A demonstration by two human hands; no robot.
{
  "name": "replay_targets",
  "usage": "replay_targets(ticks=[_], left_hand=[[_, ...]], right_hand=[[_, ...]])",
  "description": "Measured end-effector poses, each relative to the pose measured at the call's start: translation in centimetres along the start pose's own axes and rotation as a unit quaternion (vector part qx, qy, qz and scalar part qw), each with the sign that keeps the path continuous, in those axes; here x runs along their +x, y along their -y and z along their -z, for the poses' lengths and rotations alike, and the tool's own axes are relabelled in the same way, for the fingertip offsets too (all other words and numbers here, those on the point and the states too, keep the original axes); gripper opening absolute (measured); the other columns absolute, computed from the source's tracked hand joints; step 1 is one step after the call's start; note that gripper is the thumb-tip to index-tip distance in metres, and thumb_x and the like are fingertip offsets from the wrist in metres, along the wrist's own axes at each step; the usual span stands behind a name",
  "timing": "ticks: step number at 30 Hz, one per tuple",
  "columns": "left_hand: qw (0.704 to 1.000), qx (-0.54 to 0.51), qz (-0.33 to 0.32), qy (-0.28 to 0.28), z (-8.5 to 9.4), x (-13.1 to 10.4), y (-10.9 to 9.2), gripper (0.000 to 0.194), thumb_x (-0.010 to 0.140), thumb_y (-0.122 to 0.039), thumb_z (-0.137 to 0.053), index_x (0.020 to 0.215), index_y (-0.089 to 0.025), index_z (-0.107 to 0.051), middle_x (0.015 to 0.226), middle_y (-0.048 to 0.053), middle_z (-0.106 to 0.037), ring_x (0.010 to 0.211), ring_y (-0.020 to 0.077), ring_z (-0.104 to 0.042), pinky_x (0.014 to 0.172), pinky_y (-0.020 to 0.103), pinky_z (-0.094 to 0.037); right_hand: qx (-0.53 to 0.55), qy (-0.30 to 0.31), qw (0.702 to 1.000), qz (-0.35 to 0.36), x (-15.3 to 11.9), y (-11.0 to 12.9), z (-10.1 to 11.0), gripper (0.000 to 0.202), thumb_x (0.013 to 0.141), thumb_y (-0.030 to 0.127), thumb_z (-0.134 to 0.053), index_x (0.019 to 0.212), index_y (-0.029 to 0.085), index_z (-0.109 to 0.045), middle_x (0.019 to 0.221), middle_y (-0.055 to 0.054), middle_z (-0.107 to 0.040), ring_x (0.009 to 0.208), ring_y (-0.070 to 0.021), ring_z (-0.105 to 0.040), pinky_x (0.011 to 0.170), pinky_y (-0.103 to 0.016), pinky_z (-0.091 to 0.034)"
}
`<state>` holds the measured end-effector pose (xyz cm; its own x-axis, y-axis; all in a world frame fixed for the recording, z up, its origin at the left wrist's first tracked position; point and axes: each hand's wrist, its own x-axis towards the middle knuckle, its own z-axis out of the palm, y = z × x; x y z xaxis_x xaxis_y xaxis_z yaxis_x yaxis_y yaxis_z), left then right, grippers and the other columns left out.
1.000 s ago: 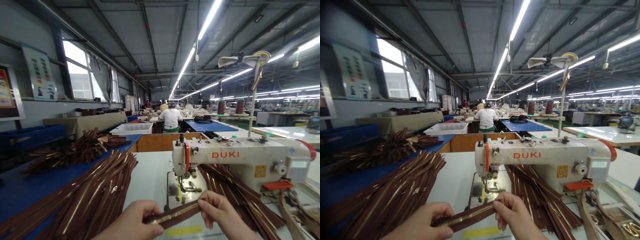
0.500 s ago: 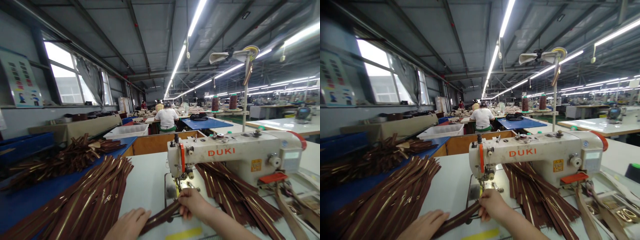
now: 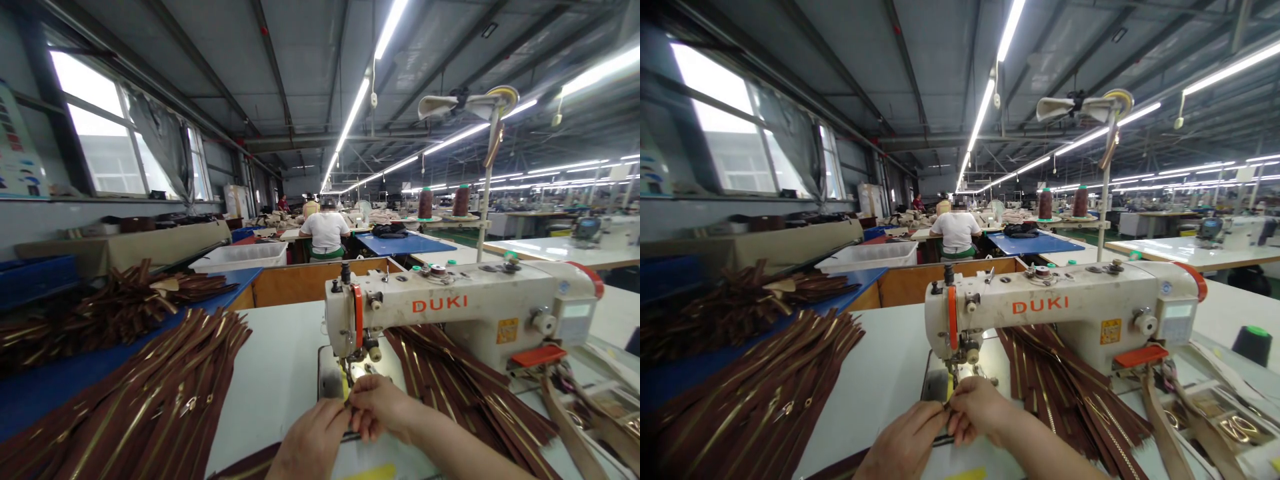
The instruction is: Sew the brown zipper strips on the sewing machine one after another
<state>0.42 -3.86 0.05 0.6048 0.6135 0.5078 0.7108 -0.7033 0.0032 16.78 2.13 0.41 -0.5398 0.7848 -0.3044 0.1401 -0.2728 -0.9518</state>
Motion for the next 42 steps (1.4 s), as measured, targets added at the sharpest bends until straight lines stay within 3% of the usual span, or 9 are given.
replay_targets(ticks=[6,8,10,12,15,21,32,42], left_hand=[[0.997,-0.063,0.054,0.003,0.2,0.2,-0.2,0.031,0.076,0.003,-0.043,0.093,-0.019,-0.058,0.09,0.005,-0.063,0.085,0.0194,-0.06,0.077,0.031,-0.055],[0.995,-0.081,0.06,0.003,0.4,0.4,-0.2,0.027,0.079,0.001,-0.042,0.088,-0.019,-0.059,0.088,0.005,-0.063,0.083,0.0187,-0.06,0.076,0.03,-0.055],[0.994,-0.094,0.063,-0.003,0.4,0.5,-0.2,0.025,0.082,-0.002,-0.042,0.086,-0.019,-0.059,0.087,0.005,-0.063,0.082,0.0185,-0.06,0.075,0.031,-0.055],[0.992,-0.106,0.069,-0.009,0.4,0.6,-0.1,0.023,0.086,-0.005,-0.042,0.087,-0.018,-0.06,0.086,0.005,-0.064,0.082,0.0183,-0.06,0.076,0.031,-0.055],[0.99,-0.118,0.077,-0.021,0.2,0.7,0.1,0.022,0.089,-0.009,-0.043,0.088,-0.018,-0.062,0.084,0.004,-0.064,0.082,0.0179,-0.061,0.074,0.03,-0.055],[0.989,-0.124,0.074,-0.042,0.0,0.6,0.2,0.022,0.091,-0.013,-0.042,0.089,-0.017,-0.064,0.085,0.005,-0.065,0.082,0.0176,-0.061,0.075,0.031,-0.054],[0.982,-0.151,0.1,-0.046,0.3,0.5,0.4,0.021,0.09,-0.018,-0.045,0.088,-0.019,-0.066,0.087,0.004,-0.067,0.083,0.0174,-0.062,0.076,0.03,-0.054],[0.98,-0.158,0.107,-0.047,0.4,0.6,0.4,0.023,0.089,-0.016,-0.045,0.088,-0.02,-0.067,0.085,0.003,-0.068,0.08,0.0161,-0.063,0.073,0.028,-0.054]], right_hand=[[-0.14,-0.073,0.987,0.008,0.0,0.5,0.1,0.016,0.081,0.009,-0.045,0.069,0.016,-0.052,0.045,0.005,-0.049,0.035,-0.0098,-0.044,0.044,-0.02,-0.034],[-0.216,-0.131,0.964,0.083,-0.7,0.4,0.5,0.014,0.078,0.007,-0.051,0.07,0.016,-0.058,0.056,0.002,-0.055,0.05,-0.0115,-0.051,0.053,-0.021,-0.037],[-0.301,-0.178,0.918,0.185,-1.7,0.2,1.0,0.013,0.076,0.006,-0.056,0.077,0.016,-0.064,0.07,-0.001,-0.061,0.067,-0.014,-0.056,0.063,-0.023,-0.039],[-0.341,-0.175,0.885,0.263,-2.6,-0.1,1.4,0.015,0.075,0.006,-0.06,0.084,0.017,-0.067,0.08,-0.002,-0.063,0.074,-0.015,-0.057,0.067,-0.024,-0.04],[-0.337,-0.128,0.884,0.299,-3.4,-0.4,1.8,0.02,0.072,0.006,-0.066,0.087,0.018,-0.07,0.083,-0.002,-0.061,0.078,-0.0146,-0.056,0.071,-0.023,-0.042],[-0.366,-0.124,0.86,0.333,-3.0,-0.7,2.0,0.016,0.075,0.003,-0.064,0.078,0.017,-0.071,0.075,-0.002,-0.062,0.08,-0.015,-0.056,0.074,-0.024,-0.042],[-0.378,-0.121,0.86,0.322,-3.0,-0.7,2.3,0.014,0.079,0.002,-0.062,0.078,0.015,-0.069,0.076,-0.002,-0.061,0.08,-0.0147,-0.054,0.074,-0.023,-0.04],[-0.411,-0.195,0.839,0.298,-2.6,-1.5,1.5,0.012,0.078,0.005,-0.061,0.071,0.015,-0.063,0.073,-0.002,-0.058,0.078,-0.0159,-0.053,0.069,-0.024,-0.037]])
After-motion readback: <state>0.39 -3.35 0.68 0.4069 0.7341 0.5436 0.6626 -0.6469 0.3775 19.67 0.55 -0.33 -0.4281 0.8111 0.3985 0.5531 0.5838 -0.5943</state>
